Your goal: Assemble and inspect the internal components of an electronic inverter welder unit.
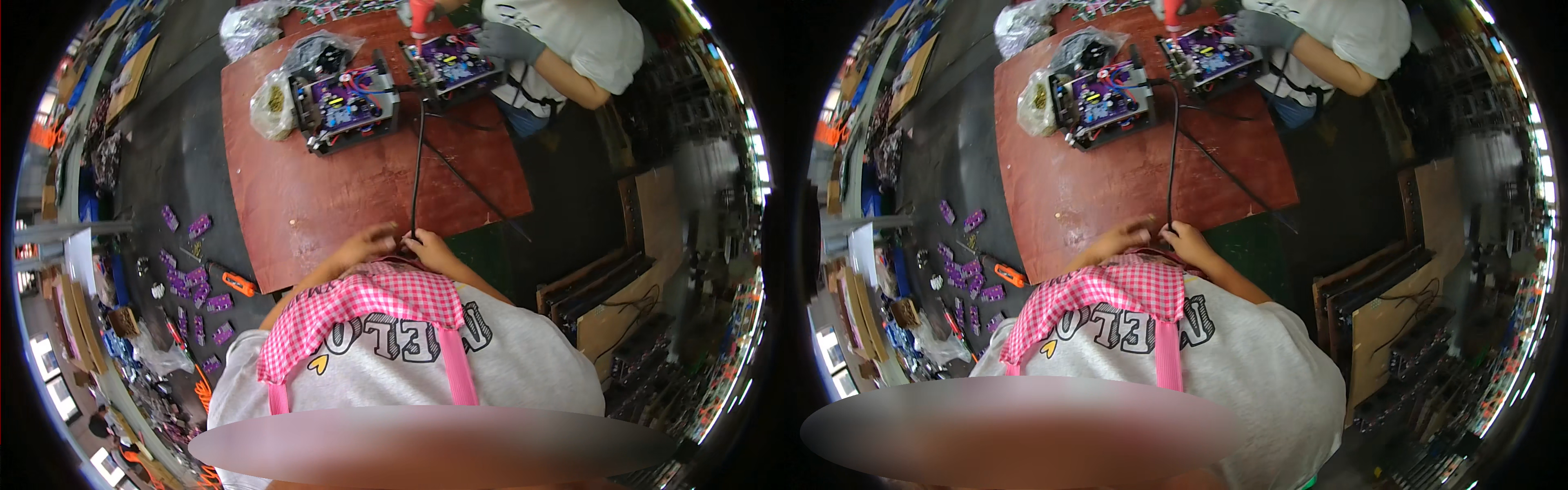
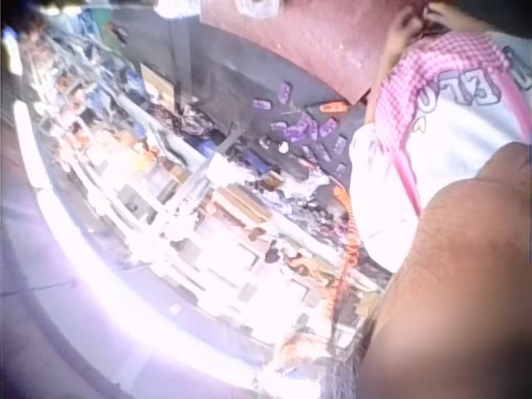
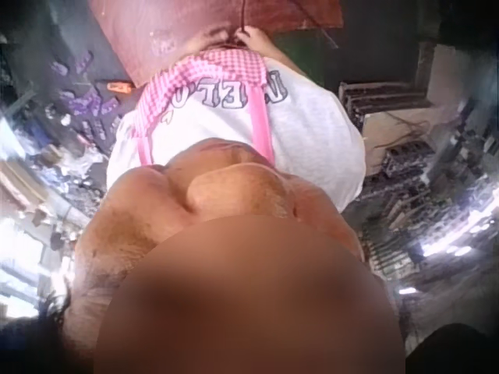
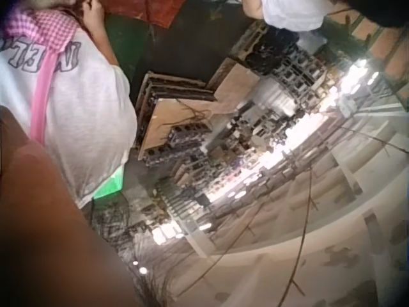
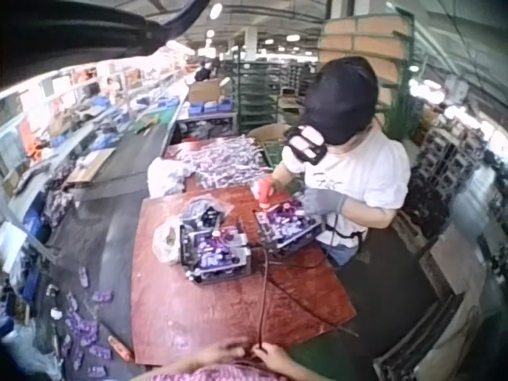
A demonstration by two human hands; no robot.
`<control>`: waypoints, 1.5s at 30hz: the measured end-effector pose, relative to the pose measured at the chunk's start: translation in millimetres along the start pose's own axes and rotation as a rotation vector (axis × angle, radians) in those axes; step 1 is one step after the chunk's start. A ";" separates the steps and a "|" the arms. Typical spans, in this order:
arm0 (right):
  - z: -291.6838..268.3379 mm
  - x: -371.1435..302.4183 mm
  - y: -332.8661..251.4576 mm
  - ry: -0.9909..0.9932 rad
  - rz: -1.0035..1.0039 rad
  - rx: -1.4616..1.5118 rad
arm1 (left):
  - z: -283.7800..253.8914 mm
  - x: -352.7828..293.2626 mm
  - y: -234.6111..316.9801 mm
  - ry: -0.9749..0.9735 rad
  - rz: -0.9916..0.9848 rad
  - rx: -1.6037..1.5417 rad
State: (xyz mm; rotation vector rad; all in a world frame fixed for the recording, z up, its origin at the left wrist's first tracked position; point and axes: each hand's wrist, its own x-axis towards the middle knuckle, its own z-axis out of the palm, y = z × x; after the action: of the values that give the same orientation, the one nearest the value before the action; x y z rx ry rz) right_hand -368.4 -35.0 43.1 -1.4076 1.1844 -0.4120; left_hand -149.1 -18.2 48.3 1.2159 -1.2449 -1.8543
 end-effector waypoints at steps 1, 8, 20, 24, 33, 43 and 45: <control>-4.7 -5.2 -13.1 -0.056 -0.022 0.067 | 16.3 0.2 6.4 -0.209 -0.046 0.010; -36.2 18.7 -164.6 -0.052 -0.509 0.770 | 0.8 -21.1 100.4 0.047 -0.282 0.176; 25.0 -37.0 -30.4 0.246 -0.072 0.359 | -345.6 51.1 351.2 1.019 0.599 0.983; 77.0 -129.4 113.5 0.492 0.191 0.295 | -368.1 103.3 289.7 1.431 0.610 0.998; 222.0 -325.7 371.3 0.541 1.028 -0.270 | 9.8 51.3 98.1 0.485 1.314 0.958; 41.6 -325.5 367.0 0.702 0.649 -0.250 | 155.2 99.4 -4.8 0.042 0.895 1.393; -30.0 -330.4 352.5 0.792 0.562 -0.243 | 141.5 106.6 -16.0 0.096 0.867 1.510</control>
State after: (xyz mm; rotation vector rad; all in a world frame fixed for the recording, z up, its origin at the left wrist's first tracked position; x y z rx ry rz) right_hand -675.0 293.9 -136.4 -1.0469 2.2636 -0.4433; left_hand -321.5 -47.3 15.6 0.9672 -2.6239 -0.0185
